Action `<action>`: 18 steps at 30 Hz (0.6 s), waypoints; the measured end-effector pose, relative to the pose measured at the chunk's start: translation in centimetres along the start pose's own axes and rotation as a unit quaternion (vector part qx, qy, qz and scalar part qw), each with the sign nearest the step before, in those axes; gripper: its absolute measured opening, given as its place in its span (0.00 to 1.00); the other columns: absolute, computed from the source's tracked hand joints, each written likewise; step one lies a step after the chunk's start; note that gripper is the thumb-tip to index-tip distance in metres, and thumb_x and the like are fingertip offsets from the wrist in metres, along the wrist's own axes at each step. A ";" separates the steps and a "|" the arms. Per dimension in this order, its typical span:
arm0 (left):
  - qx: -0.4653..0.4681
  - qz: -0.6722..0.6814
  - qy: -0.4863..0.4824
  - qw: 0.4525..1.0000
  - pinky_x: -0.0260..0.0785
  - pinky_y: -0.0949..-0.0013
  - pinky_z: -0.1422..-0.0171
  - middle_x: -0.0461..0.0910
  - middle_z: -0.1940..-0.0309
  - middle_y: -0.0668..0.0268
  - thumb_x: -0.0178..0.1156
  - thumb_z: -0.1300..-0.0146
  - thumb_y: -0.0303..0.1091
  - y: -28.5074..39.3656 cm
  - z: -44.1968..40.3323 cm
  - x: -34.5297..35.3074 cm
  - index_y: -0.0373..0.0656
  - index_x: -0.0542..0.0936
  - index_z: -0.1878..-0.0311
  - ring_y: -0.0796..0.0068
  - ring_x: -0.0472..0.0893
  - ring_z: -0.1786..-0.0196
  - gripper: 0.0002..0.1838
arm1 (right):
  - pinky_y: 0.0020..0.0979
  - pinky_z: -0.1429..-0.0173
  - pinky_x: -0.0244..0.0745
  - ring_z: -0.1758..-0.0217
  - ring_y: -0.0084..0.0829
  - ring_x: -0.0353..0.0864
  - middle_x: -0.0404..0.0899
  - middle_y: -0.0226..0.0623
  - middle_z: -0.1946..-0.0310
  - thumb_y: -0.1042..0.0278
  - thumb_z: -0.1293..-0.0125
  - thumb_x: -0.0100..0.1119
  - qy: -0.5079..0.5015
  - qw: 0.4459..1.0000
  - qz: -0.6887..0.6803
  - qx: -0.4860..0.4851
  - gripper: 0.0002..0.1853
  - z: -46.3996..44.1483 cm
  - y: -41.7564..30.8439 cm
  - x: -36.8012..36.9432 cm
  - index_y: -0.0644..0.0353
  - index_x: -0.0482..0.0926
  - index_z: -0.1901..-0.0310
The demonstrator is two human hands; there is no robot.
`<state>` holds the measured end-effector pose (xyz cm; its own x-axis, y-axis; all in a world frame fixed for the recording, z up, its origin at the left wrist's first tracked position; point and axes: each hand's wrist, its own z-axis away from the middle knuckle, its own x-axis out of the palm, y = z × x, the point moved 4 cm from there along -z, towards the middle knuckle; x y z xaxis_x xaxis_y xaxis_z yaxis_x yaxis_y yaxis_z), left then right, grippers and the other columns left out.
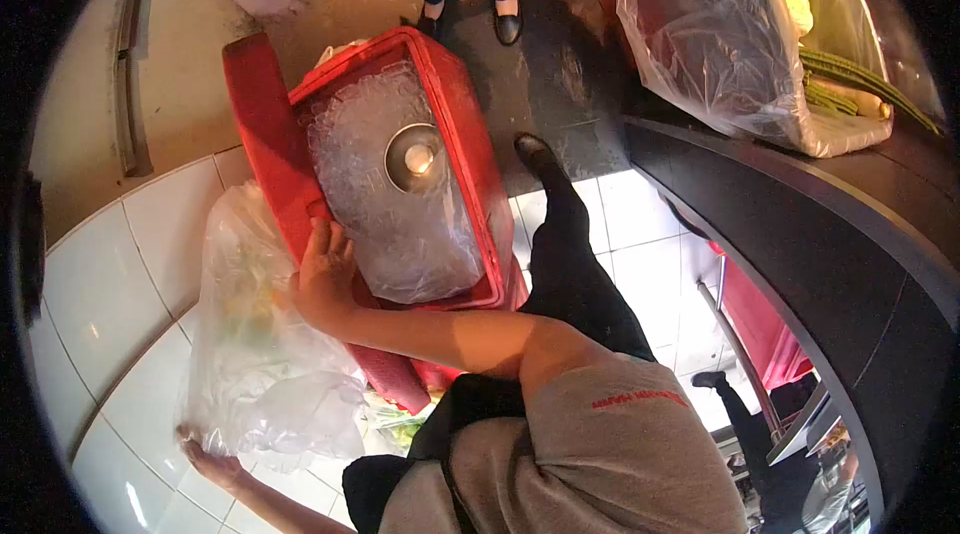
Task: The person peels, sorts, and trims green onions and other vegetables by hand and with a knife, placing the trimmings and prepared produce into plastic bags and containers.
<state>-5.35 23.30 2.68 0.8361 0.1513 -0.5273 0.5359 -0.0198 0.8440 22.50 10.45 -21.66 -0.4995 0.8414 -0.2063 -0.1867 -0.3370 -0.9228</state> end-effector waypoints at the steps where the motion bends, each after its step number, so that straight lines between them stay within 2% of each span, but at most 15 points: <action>1: -0.008 0.012 -0.007 1.000 0.57 0.59 0.34 0.61 0.38 0.54 0.44 0.37 0.40 -0.2 -0.1 -0.1 0.33 0.60 0.36 0.58 0.63 0.38 0.28 | 0.48 0.41 0.55 0.46 0.54 0.60 0.59 0.57 0.49 0.74 0.57 0.58 0.001 1.000 0.010 0.002 0.36 0.0 0.4 -0.1 0.70 0.55 0.43; 3: -0.008 0.002 -0.009 1.000 0.57 0.60 0.35 0.63 0.39 0.55 0.44 0.37 0.37 0.3 0.6 0.8 0.35 0.62 0.37 0.60 0.64 0.38 0.26 | 0.50 0.41 0.54 0.46 0.54 0.59 0.58 0.57 0.50 0.71 0.56 0.61 -0.006 1.000 0.026 -0.004 0.38 -0.2 0.8 0.2 0.70 0.54 0.43; 4: -0.009 0.000 -0.001 1.000 0.58 0.60 0.35 0.64 0.40 0.56 0.45 0.38 0.36 0.3 1.3 1.2 0.36 0.63 0.37 0.61 0.64 0.38 0.26 | 0.49 0.39 0.53 0.43 0.54 0.58 0.59 0.57 0.49 0.69 0.55 0.61 -0.009 1.000 0.008 -0.001 0.38 -0.4 1.5 -0.5 0.70 0.55 0.43; 5: 0.019 -0.045 -0.007 0.999 0.58 0.60 0.36 0.65 0.40 0.56 0.45 0.38 0.37 0.2 1.9 1.6 0.36 0.64 0.38 0.62 0.65 0.38 0.25 | 0.48 0.37 0.52 0.41 0.53 0.57 0.59 0.58 0.47 0.67 0.55 0.61 -0.034 0.998 0.050 0.032 0.38 -1.0 3.0 -0.8 0.71 0.54 0.43; 7: 0.053 -0.040 -0.082 0.994 0.59 0.61 0.38 0.69 0.43 0.57 0.46 0.35 0.42 -1.8 2.5 1.1 0.36 0.67 0.41 0.65 0.68 0.40 0.24 | 0.45 0.32 0.49 0.36 0.53 0.54 0.57 0.60 0.42 0.62 0.53 0.60 -0.061 0.988 0.131 0.048 0.39 -2.1 7.6 -1.3 0.72 0.55 0.42; 8: 0.060 -0.091 -0.137 0.985 0.62 0.62 0.40 0.71 0.46 0.59 0.47 0.35 0.44 -1.9 3.3 2.2 0.36 0.70 0.44 0.67 0.69 0.42 0.23 | 0.47 0.32 0.46 0.35 0.53 0.54 0.56 0.62 0.41 0.64 0.52 0.59 -0.012 0.990 0.093 0.102 0.37 -3.7 8.6 -2.6 0.73 0.57 0.42; 9: 0.115 -0.025 -0.152 0.981 0.64 0.65 0.44 0.73 0.51 0.62 0.49 0.35 0.42 -0.9 5.0 4.4 0.37 0.72 0.47 0.70 0.71 0.47 0.20 | 0.48 0.41 0.62 0.46 0.49 0.69 0.68 0.59 0.50 0.69 0.52 0.57 0.127 0.967 0.192 0.113 0.29 -4.7 11.3 -2.4 0.71 0.63 0.46; 10: 0.162 -0.104 -0.162 0.968 0.66 0.66 0.47 0.74 0.56 0.64 0.51 0.36 0.38 -1.3 4.6 4.9 0.38 0.73 0.49 0.71 0.72 0.51 0.17 | 0.44 0.51 0.65 0.55 0.45 0.71 0.71 0.52 0.57 0.71 0.52 0.56 0.036 0.985 0.053 0.157 0.23 -6.5 15.6 -2.7 0.67 0.67 0.52; 11: 0.048 -0.041 -0.181 0.981 0.67 0.68 0.49 0.75 0.57 0.65 0.51 0.36 0.35 -0.4 5.0 6.8 0.39 0.73 0.48 0.73 0.73 0.53 0.15 | 0.40 0.61 0.69 0.64 0.40 0.74 0.74 0.45 0.64 0.73 0.52 0.55 -0.046 0.969 -0.090 0.227 0.17 -8.0 19.7 -2.9 0.63 0.71 0.57; 12: 0.032 0.025 -0.218 0.975 0.69 0.71 0.54 0.75 0.58 0.66 0.50 0.37 0.32 -0.3 5.1 8.5 0.39 0.74 0.50 0.75 0.74 0.55 0.13 | 0.36 0.71 0.72 0.73 0.35 0.77 0.77 0.37 0.71 0.75 0.53 0.53 -0.113 0.925 -0.194 0.306 0.12 -9.3 23.7 -3.1 0.59 0.74 0.62; 13: -0.059 -0.024 -0.120 0.991 0.68 0.76 0.58 0.76 0.59 0.67 0.48 0.38 0.29 -0.2 5.5 10.2 0.39 0.74 0.53 0.79 0.75 0.58 0.12 | 0.37 0.62 0.70 0.64 0.32 0.77 0.77 0.35 0.68 0.74 0.52 0.54 -0.172 0.896 -0.296 0.283 0.14 -9.8 24.6 -3.6 0.56 0.74 0.60; 15: 0.011 -0.052 -0.263 0.963 0.61 0.77 0.70 0.70 0.77 0.76 0.46 0.44 0.25 -1.5 4.3 13.0 0.38 0.76 0.59 0.87 0.67 0.73 0.12 | 0.40 0.48 0.63 0.51 0.29 0.71 0.75 0.32 0.59 0.69 0.50 0.55 -0.212 0.926 -0.160 0.268 0.16 -8.9 24.4 -6.3 0.53 0.74 0.56; 16: 0.108 -0.082 -0.272 0.953 0.64 0.74 0.67 0.72 0.75 0.73 0.47 0.44 0.27 -3.9 3.0 13.9 0.37 0.76 0.59 0.82 0.69 0.71 0.12 | 0.41 0.45 0.59 0.48 0.27 0.68 0.72 0.30 0.55 0.67 0.50 0.56 -0.234 0.927 -0.123 0.266 0.18 -8.3 25.9 -7.2 0.51 0.72 0.53; 17: 0.084 -0.115 -0.272 0.952 0.65 0.73 0.62 0.75 0.72 0.70 0.49 0.42 0.29 -6.5 1.5 14.2 0.35 0.75 0.57 0.79 0.71 0.68 0.13 | 0.43 0.43 0.55 0.46 0.26 0.65 0.70 0.28 0.51 0.65 0.49 0.57 -0.254 0.926 -0.088 0.264 0.21 -7.2 27.3 -8.4 0.49 0.70 0.50; 18: 0.063 -0.146 -0.274 0.949 0.67 0.72 0.58 0.78 0.69 0.66 0.51 0.41 0.32 -8.4 1.0 13.7 0.34 0.75 0.55 0.76 0.74 0.64 0.14 | 0.43 0.44 0.56 0.47 0.26 0.65 0.69 0.29 0.52 0.64 0.49 0.57 -0.213 0.932 -0.064 0.285 0.22 -5.9 27.3 -9.8 0.48 0.69 0.49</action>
<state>1.73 24.59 -11.72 0.5672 -0.3674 -0.7371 0.7348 -0.1785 0.6544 27.24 -4.47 -46.72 -0.7103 0.6870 0.1534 -0.6263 -0.5174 -0.5831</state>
